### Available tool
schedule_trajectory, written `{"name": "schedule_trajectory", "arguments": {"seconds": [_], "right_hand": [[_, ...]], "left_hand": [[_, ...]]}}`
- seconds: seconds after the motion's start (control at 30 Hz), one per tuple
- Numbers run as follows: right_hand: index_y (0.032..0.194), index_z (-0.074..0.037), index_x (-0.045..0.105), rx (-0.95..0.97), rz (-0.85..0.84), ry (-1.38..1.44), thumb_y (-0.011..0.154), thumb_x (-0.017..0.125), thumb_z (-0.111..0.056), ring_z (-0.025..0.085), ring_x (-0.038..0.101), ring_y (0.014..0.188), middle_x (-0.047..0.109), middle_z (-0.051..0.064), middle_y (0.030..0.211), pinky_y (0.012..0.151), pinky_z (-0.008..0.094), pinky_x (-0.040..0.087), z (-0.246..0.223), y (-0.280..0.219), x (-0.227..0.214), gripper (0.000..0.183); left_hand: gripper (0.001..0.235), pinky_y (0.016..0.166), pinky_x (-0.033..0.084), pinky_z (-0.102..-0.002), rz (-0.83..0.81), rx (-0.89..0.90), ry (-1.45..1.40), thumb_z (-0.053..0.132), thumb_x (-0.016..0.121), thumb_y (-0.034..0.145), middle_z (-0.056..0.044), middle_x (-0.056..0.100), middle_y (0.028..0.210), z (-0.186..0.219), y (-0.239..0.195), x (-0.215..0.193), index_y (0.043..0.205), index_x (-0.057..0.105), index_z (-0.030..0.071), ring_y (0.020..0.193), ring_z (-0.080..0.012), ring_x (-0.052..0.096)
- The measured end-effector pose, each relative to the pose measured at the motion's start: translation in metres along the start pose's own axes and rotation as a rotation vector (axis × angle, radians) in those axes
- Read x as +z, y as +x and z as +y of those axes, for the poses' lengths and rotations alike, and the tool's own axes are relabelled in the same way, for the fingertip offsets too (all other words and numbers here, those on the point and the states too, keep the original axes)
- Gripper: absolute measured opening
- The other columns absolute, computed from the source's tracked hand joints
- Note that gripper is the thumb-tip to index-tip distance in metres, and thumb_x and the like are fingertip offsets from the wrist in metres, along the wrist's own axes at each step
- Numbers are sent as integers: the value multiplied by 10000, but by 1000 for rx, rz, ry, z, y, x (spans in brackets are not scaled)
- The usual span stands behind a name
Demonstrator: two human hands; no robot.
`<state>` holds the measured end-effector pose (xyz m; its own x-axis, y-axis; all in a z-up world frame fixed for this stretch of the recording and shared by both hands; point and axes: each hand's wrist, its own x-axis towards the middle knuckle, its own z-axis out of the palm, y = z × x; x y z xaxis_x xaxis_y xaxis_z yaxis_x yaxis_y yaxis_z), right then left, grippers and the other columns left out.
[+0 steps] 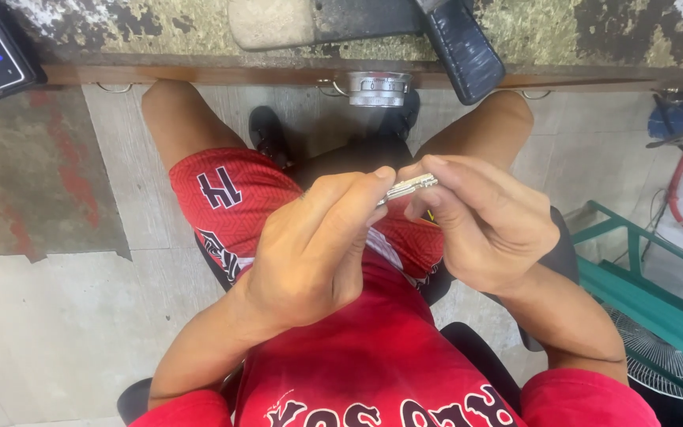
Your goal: Manually refining a key blank using a metal file and testing it in a lock cylinder to ensure a proper fit.
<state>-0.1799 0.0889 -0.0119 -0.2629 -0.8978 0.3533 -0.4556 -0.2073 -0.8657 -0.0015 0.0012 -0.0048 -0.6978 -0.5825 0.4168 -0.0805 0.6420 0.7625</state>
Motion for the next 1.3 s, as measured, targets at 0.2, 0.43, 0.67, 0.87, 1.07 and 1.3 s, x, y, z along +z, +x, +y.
{"name": "schedule_trajectory", "arguments": {"seconds": [0.2, 0.43, 0.67, 0.87, 1.07, 1.3], "right_hand": [[1252, 88, 588, -83, 2, -35, 1055, 594, 35, 273, 753, 690, 709, 317, 1053, 686, 296, 681, 4, -1, 1, 204], [1209, 111, 622, -135, -24, -197, 1047, 619, 44, 282, 771, 741, 732, 307, 1055, 734, 322, 679, 5, 1, -3, 174], [1273, 85, 598, -173, -64, -244, 1072, 623, 51, 313, 789, 807, 737, 307, 1094, 770, 350, 686, 7, 1, -5, 205], [1266, 96, 596, -202, -55, -261, 1059, 635, 83, 367, 794, 888, 743, 312, 1071, 801, 378, 682, 10, 1, -5, 211], [1245, 125, 593, -220, -61, -267, 1055, 622, 84, 412, 787, 928, 740, 322, 1052, 831, 428, 682, 10, 4, -4, 196], [1253, 142, 587, -245, -5, -326, 1051, 672, 65, 382, 782, 888, 750, 310, 1038, 797, 407, 669, 15, 7, 2, 232]], "left_hand": [[284, 782, 616, -393, -9, -8, -10, -101, 505, 1088, -253, 691, 1164, 0, 1, 1, 1372, 490, -102, 968, -345, 717], [246, 839, 603, -404, -33, -130, -202, -16, 495, 1102, -264, 674, 1155, 4, 7, -4, 1338, 490, -87, 968, -364, 692], [260, 831, 615, -399, -5, -103, -161, -52, 505, 1108, -270, 678, 1169, 2, 3, 0, 1365, 477, -83, 974, -363, 701], [299, 781, 614, -388, 3, -44, -66, -119, 517, 1088, -241, 666, 1150, 1, -1, 3, 1385, 491, -93, 964, -332, 707], [310, 830, 624, -392, -5, -69, -94, -90, 530, 1105, -252, 676, 1187, -3, -3, 5, 1410, 474, -74, 998, -344, 712], [227, 846, 607, -396, 50, -119, -179, -25, 516, 1095, -271, 685, 1133, -6, 10, -4, 1308, 531, -104, 959, -363, 705]]}}
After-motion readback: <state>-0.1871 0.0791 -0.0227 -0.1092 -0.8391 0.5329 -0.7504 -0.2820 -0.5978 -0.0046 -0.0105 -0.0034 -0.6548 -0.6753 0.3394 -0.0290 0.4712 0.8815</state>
